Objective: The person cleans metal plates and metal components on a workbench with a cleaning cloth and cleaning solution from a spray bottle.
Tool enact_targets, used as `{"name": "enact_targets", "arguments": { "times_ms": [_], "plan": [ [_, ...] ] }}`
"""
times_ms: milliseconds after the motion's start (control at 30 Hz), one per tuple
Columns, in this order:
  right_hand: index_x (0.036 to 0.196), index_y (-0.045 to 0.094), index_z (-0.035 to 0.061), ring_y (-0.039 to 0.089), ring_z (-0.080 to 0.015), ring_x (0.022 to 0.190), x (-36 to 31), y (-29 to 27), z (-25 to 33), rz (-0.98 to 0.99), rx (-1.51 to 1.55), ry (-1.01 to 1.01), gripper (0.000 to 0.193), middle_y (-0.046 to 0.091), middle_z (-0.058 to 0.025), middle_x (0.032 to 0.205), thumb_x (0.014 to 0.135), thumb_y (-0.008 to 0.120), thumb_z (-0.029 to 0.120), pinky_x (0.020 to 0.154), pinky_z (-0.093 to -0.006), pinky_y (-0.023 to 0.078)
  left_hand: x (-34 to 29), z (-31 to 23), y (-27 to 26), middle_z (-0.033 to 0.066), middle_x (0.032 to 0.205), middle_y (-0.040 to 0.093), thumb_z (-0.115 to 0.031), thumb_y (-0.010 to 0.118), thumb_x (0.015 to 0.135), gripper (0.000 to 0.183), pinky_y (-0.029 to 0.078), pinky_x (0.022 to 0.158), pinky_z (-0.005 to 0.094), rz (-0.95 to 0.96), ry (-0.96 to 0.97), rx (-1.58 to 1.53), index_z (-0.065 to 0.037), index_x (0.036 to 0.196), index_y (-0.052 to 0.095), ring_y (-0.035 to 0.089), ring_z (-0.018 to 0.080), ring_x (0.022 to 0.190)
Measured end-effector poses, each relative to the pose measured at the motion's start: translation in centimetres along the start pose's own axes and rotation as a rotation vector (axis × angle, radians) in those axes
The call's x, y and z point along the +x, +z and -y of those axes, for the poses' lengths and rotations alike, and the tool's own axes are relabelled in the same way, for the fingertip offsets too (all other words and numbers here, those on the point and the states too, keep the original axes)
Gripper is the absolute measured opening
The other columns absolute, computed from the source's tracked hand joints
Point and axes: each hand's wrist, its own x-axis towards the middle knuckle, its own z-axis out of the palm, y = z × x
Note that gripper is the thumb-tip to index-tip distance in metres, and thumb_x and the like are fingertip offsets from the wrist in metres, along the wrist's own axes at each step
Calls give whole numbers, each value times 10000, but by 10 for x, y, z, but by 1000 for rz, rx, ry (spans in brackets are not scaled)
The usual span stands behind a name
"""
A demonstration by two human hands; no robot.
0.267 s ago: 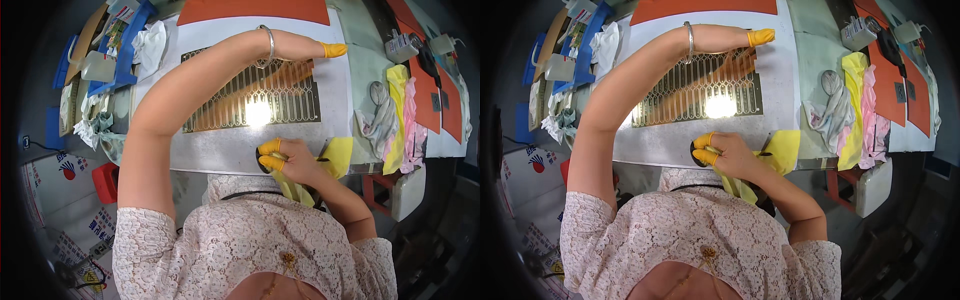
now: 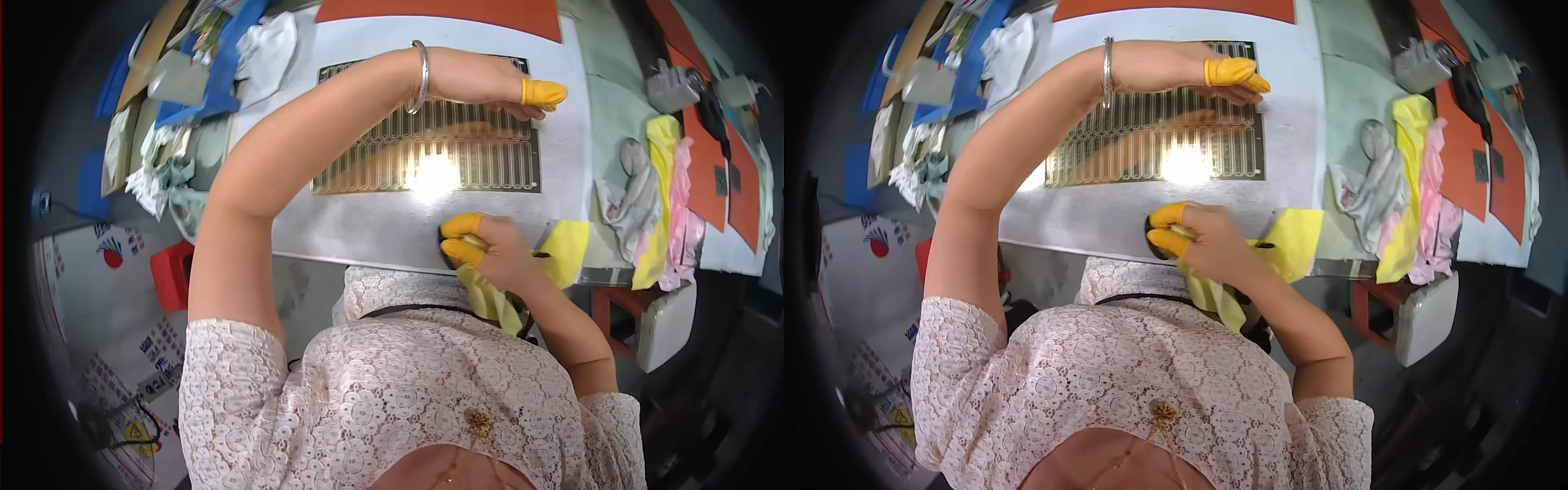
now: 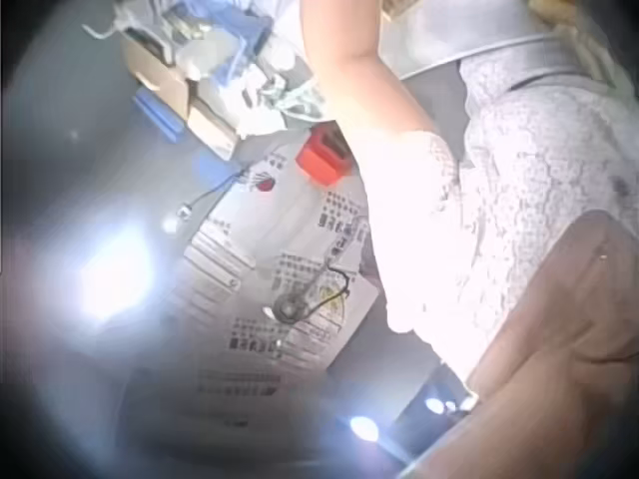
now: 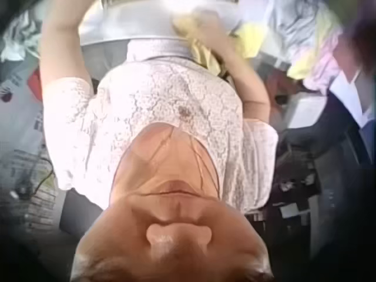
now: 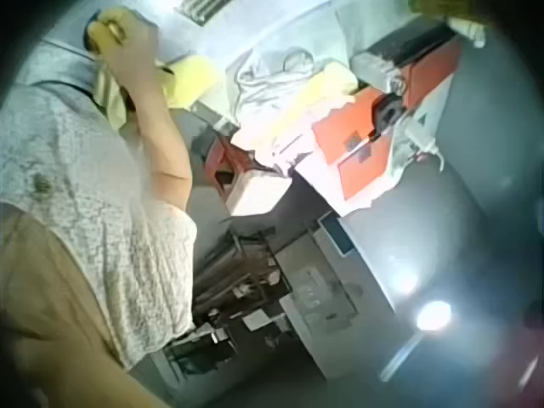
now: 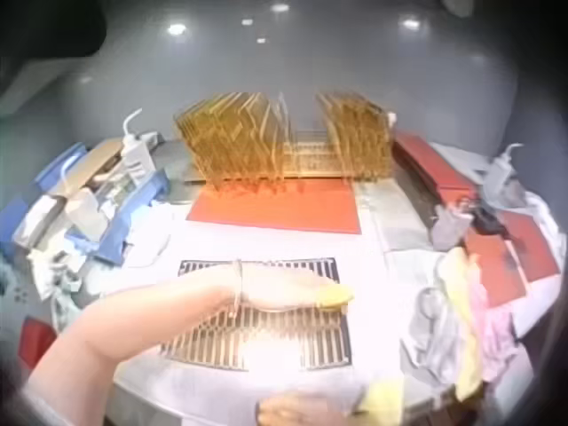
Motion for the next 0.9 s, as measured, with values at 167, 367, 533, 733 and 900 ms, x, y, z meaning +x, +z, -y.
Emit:
{"name": "enact_targets", "arguments": {
  "times_ms": [167,367,533,733,900],
  "plan": [
    [847,600,15,560,-180,700,7,0,12,73,-175,-252,144,607,-82,763,719,647,63,816,-322,421,-33,54,-62,180,1036,570,-449,512,800,578,420,846,307,-656,-10,854,2,1162,481,558,262,950],
    [841,596,41,551,-209,755,31,7,2,160,-139,-167,137,606,-65,775,762,613,152,981,-379,297,-59,82,-75,150,880,600,-337,521,807,367,440,716,305,-574,-216,639,5,938,545,578,217,788],
    [827,602,31,555,-189,749,31,9,0,121,-189,-226,127,606,-60,729,750,629,128,960,-390,313,-60,82,-100,99,833,582,-309,527,801,311,420,693,302,-433,-513,627,-18,908,553,531,196,749],
    [827,586,36,541,-299,834,30,9,1,115,-178,-190,166,592,-107,783,751,623,179,908,-364,370,-124,-15,-94,38,676,507,-151,503,817,130,396,614,283,-171,-311,647,-26,784,500,457,141,628],
    [873,606,56,523,-294,970,25,5,-10,97,-176,-149,169,618,-77,863,746,634,164,909,-388,373,-186,-71,-63,112,618,483,-56,460,765,69,382,563,301,-345,-247,726,-4,789,498,437,210,559]
  ]
}}
